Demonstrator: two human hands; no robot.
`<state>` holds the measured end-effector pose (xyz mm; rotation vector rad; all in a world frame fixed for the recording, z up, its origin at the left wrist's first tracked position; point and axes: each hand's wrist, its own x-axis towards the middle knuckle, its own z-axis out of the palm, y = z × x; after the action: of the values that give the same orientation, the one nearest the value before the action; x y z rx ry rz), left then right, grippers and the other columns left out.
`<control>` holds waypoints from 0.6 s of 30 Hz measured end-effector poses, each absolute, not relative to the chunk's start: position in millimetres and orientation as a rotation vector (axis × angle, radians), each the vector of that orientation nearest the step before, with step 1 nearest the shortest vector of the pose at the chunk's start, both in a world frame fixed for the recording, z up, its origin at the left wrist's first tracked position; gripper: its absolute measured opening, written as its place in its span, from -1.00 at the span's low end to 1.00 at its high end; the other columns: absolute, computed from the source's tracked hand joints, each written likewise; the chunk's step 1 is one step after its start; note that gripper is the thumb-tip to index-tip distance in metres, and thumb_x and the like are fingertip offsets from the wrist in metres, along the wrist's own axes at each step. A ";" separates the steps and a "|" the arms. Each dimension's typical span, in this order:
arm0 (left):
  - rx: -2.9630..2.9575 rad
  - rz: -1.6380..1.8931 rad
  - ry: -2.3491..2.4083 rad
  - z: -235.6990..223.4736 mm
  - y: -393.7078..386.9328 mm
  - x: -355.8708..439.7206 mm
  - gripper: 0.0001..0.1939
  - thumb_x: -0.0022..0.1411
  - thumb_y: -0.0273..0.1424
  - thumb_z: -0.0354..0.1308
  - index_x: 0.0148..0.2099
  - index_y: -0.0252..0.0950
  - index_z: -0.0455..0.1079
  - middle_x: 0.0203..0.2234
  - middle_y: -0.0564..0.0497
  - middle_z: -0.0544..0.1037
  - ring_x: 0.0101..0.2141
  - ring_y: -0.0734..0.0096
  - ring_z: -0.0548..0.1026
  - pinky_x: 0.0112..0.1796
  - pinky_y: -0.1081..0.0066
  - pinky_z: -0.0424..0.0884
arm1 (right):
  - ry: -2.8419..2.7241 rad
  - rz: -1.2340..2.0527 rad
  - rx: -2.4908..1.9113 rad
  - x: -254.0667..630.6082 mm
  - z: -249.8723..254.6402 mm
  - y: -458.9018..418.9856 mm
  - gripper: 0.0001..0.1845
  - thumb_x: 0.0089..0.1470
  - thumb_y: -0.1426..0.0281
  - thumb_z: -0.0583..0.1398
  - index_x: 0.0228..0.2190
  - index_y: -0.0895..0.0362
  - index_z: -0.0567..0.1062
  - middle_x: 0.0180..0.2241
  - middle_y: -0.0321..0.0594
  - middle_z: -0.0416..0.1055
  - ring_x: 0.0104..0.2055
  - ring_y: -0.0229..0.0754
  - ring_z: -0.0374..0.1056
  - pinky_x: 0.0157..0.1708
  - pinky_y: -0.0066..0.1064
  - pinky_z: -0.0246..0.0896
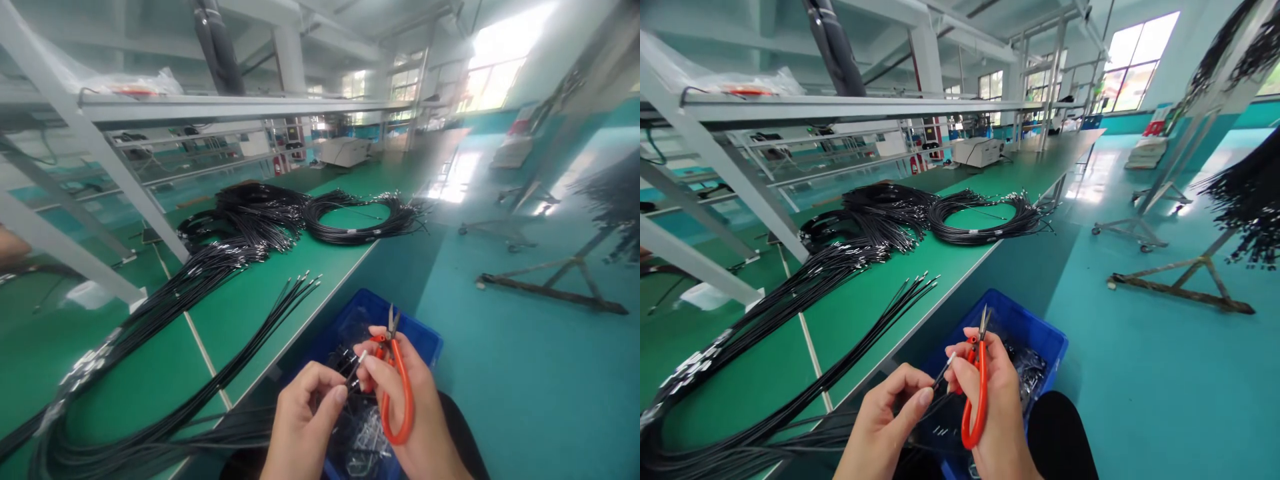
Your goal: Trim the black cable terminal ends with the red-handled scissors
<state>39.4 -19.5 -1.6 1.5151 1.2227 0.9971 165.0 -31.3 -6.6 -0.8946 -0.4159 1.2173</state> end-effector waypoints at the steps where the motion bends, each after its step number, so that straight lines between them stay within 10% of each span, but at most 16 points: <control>1: 1.525 0.994 1.231 -2.7 -20.1 39.8 -0.81 0.08 -0.30 0.18 -0.47 -0.32 0.42 -0.63 0.08 0.35 -0.59 0.50 0.24 -0.55 0.53 0.17 | -0.412 1.221 -0.910 164.5 -5.8 -31.1 -0.64 -0.10 0.45 0.29 -0.22 0.08 0.34 -0.44 -0.33 0.43 -0.49 -0.30 0.31 -0.49 -0.49 0.21; 18: 1.545 1.080 1.158 -0.9 -26.1 46.0 -0.85 0.16 -0.30 0.08 -0.34 -0.27 0.36 -0.51 0.04 0.44 -0.49 0.40 0.40 -0.45 0.48 0.32 | -0.315 1.407 -0.851 155.5 -3.5 -37.2 -0.74 -0.01 0.43 0.23 -0.24 0.07 0.31 -0.47 -0.34 0.38 -0.46 -0.29 0.31 -0.46 -0.50 0.23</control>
<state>46.0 -26.1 -0.9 1.5445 1.1578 1.0804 155.5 -37.2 -3.5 -0.8507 -0.3149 1.4070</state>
